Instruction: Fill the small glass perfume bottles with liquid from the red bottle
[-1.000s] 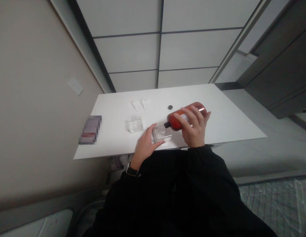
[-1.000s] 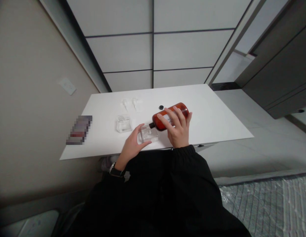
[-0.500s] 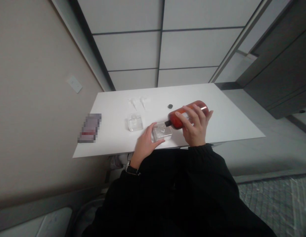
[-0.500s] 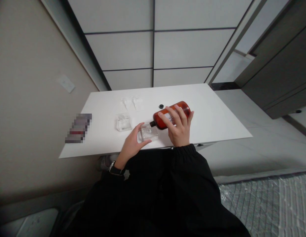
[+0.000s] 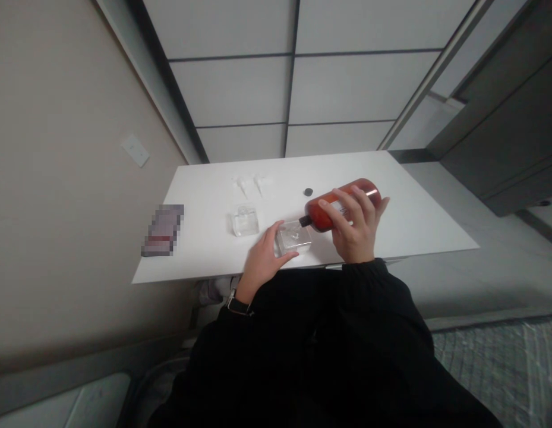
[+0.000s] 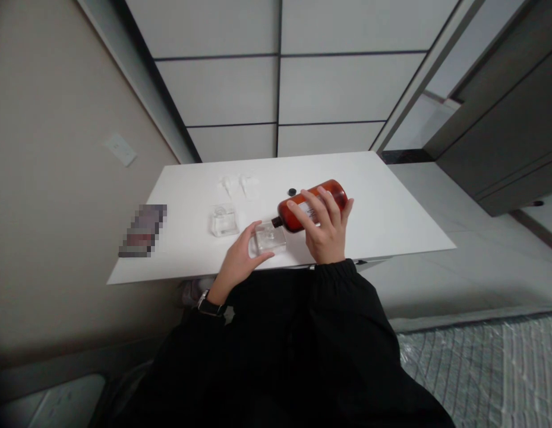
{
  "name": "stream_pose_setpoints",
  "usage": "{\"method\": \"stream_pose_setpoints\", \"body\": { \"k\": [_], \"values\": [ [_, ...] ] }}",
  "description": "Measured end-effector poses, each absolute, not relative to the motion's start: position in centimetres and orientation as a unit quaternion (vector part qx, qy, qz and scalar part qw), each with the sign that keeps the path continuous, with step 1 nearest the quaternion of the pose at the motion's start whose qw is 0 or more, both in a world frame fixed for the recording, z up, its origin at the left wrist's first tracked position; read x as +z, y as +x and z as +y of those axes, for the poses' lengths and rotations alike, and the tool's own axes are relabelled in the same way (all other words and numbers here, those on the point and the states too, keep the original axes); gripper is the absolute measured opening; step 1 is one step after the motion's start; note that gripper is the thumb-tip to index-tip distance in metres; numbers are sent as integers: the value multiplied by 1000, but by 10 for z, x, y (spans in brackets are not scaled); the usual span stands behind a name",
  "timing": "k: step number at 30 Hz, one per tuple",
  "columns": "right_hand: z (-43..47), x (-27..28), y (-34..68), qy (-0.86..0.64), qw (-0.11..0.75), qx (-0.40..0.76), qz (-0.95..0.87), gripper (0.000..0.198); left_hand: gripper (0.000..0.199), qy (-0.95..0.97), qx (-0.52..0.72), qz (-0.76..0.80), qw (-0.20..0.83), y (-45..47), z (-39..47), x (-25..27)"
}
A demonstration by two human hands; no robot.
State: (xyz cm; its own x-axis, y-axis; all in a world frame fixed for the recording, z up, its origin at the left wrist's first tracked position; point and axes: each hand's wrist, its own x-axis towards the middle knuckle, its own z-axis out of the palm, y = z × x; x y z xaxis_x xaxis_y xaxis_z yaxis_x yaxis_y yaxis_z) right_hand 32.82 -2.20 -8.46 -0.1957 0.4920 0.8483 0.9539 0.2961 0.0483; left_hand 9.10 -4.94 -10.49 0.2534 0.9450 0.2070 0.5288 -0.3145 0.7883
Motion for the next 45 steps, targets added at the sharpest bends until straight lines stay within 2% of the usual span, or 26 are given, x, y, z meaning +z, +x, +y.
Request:
{"method": "stream_pose_setpoints", "body": {
  "k": [8, 15, 20, 29, 35, 45],
  "values": [
    [-21, -83, 328, -533, 361, -294, -707, 63, 81, 732, 344, 504, 305, 91, -49, -105],
    [-23, -79, 329, -500, 392, -300, -712, 62, 79, 730, 348, 506, 302, 91, -50, -105],
    [-24, -77, 329, -536, 365, -268, -712, 63, 79, 733, 350, 500, 299, 90, -49, -108],
    [-24, -74, 328, -548, 351, -274, -708, 56, 78, 734, 354, 497, 297, 90, -49, -108],
    [-24, -73, 328, -521, 375, -301, -705, 54, 77, 734, 354, 495, 302, 90, -49, -108],
    [-23, -76, 328, -537, 360, -293, -705, 59, 80, 730, 353, 501, 303, 89, -49, -109]
  ]
}}
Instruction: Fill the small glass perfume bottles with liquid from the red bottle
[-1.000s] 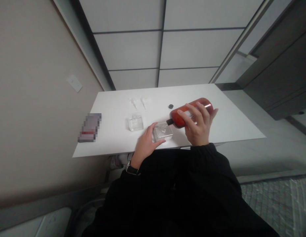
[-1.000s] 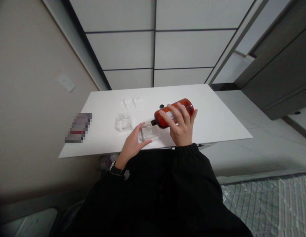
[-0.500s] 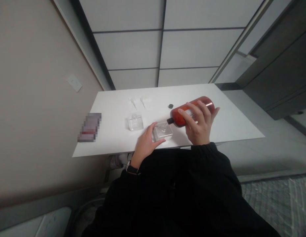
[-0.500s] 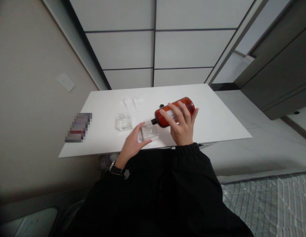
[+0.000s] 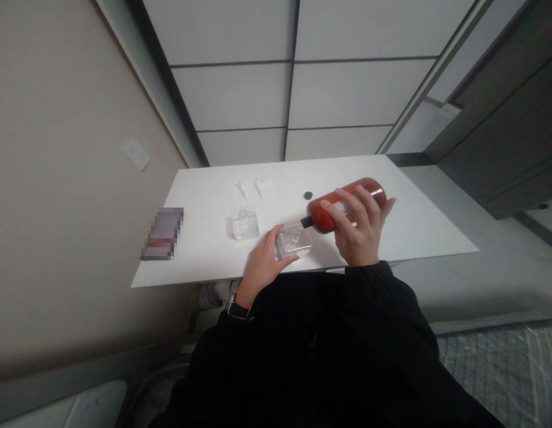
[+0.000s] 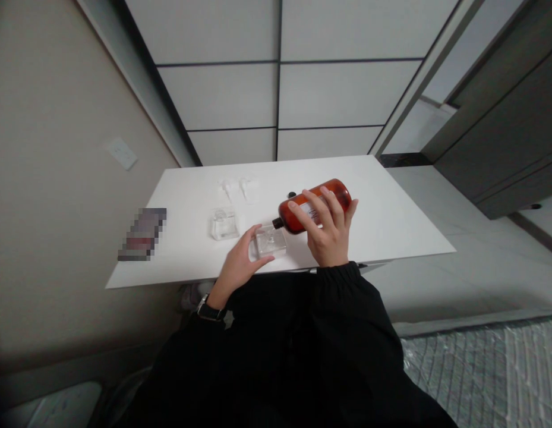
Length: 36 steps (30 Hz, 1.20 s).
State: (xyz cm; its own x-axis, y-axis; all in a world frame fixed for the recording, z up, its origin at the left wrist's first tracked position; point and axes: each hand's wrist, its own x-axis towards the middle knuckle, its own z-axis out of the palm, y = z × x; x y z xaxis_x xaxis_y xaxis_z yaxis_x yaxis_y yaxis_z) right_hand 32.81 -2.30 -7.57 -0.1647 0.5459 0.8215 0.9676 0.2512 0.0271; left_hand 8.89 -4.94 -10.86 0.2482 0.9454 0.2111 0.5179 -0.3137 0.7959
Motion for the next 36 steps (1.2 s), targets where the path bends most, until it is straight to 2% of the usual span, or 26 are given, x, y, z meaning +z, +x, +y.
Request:
{"method": "stream_pose_setpoints", "body": {
  "k": [18, 26, 36],
  "values": [
    [-23, -76, 330, -507, 386, -298, -710, 62, 79, 731, 347, 502, 303, 89, -48, -109],
    [-23, -72, 329, -533, 359, -291, -708, 56, 78, 731, 343, 506, 303, 90, -49, -105],
    [-25, -70, 330, -538, 349, -275, -716, 60, 78, 735, 348, 499, 300, 89, -49, -107]
  ]
}}
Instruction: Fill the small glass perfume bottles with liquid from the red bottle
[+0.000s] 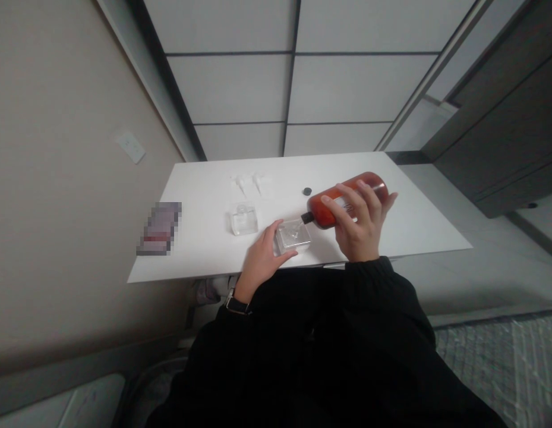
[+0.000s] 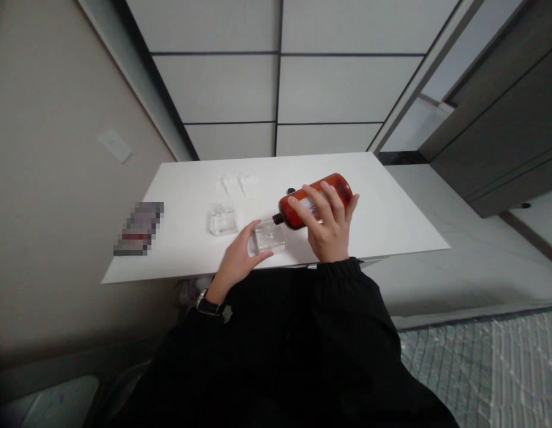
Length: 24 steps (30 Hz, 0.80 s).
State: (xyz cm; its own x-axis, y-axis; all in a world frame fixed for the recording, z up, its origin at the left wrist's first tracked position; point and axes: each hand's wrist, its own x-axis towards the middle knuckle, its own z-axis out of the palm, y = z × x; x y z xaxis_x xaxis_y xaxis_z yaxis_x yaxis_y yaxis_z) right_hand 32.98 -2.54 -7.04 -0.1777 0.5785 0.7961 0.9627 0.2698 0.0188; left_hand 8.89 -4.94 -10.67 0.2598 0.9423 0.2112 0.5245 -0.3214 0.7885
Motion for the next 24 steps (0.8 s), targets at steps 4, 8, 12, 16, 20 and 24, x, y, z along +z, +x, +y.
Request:
{"method": "stream_pose_setpoints", "body": {
  "k": [4, 8, 12, 16, 20, 24],
  "values": [
    [-24, -71, 330, -525, 362, -277, -718, 64, 79, 735, 345, 503, 297, 89, -49, -107],
    [-24, -71, 330, -514, 376, -287, -716, 61, 79, 738, 339, 505, 292, 90, -49, -105],
    [-24, -72, 330, -496, 383, -308, -716, 60, 79, 738, 340, 505, 291, 90, -49, -105],
    [-25, -72, 331, -497, 375, -304, -721, 66, 79, 738, 341, 503, 294, 90, -49, -107],
    [-25, -72, 332, -499, 366, -300, -726, 72, 80, 737, 338, 505, 295, 90, -49, -105],
    [-26, -71, 331, -494, 368, -303, -728, 75, 80, 734, 334, 511, 297, 91, -49, -103]
  ]
}}
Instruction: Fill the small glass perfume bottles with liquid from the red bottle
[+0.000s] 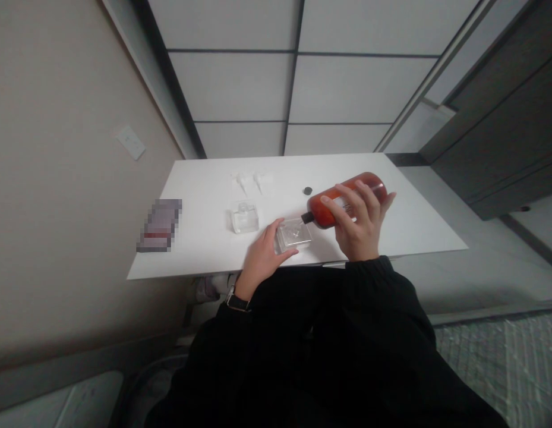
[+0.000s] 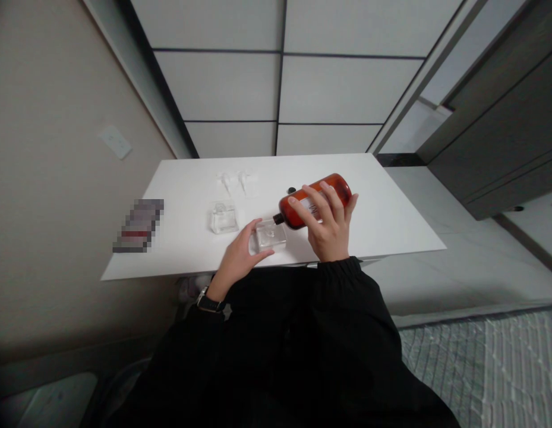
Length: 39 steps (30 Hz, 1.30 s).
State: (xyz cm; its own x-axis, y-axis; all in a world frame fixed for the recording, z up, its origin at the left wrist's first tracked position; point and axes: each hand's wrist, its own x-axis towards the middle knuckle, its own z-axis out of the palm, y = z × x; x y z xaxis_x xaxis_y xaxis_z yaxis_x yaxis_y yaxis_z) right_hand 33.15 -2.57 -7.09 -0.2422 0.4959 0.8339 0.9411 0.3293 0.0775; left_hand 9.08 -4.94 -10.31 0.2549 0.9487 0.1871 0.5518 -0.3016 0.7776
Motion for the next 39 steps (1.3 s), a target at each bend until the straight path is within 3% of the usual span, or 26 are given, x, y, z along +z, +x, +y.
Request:
{"method": "stream_pose_setpoints", "body": {
  "k": [25, 39],
  "values": [
    [-26, -68, 336, -482, 338, -311, -747, 67, 80, 730, 325, 517, 306, 90, -50, -102],
    [-25, -62, 340, -488, 313, -264, -770, 78, 79, 731, 330, 512, 305, 90, -50, -103]
  ]
}}
